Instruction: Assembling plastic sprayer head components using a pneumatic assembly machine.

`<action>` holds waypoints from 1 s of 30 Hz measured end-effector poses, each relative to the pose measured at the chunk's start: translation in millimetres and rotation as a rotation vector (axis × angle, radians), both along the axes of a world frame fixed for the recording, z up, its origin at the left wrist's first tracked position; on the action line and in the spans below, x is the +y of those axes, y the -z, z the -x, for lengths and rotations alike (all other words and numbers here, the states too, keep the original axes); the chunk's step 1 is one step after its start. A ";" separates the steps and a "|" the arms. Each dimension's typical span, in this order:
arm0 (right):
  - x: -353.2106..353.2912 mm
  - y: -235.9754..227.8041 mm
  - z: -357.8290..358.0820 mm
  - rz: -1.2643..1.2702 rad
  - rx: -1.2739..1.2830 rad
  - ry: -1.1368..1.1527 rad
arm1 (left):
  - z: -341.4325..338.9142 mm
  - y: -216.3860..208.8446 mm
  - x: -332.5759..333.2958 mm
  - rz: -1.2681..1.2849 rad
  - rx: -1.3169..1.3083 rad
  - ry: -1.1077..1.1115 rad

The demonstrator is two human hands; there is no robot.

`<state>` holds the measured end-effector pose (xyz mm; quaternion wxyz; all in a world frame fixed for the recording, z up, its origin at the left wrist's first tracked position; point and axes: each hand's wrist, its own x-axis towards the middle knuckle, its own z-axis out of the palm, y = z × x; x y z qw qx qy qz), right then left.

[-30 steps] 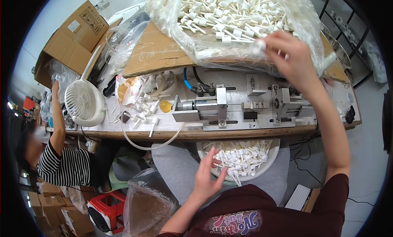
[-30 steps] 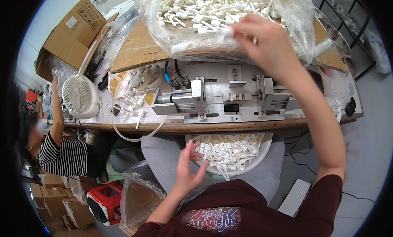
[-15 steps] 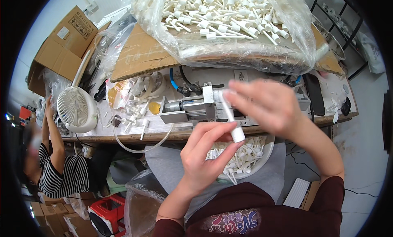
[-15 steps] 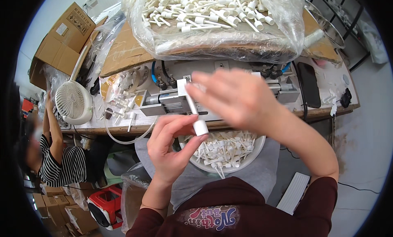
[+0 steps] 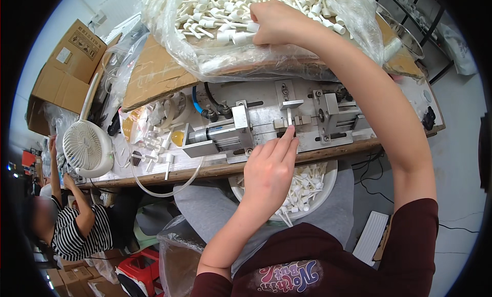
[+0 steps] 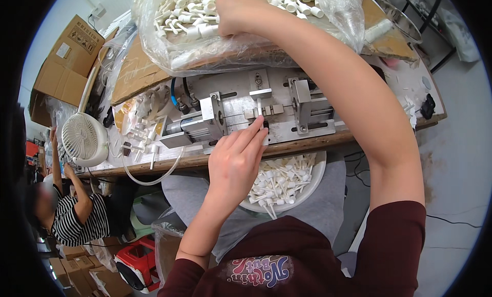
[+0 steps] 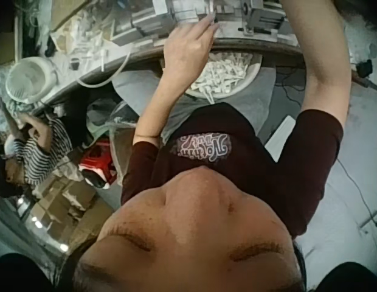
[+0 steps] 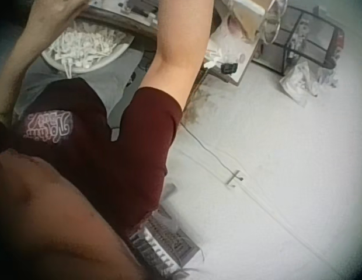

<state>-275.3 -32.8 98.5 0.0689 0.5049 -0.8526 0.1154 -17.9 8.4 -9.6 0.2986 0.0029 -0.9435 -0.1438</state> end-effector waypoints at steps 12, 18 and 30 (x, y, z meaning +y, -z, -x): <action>20.6 -18.1 -14.1 -0.137 0.050 -0.071 | -5.8 -6.2 5.0 0.132 -0.124 -0.085; 19.0 -17.8 -10.8 -0.112 0.058 -0.081 | 1.8 -5.5 2.8 0.125 -0.125 -0.081; 8.0 -16.1 -7.2 -0.033 0.049 -0.019 | 2.5 -6.3 -3.0 -0.001 -0.132 -0.058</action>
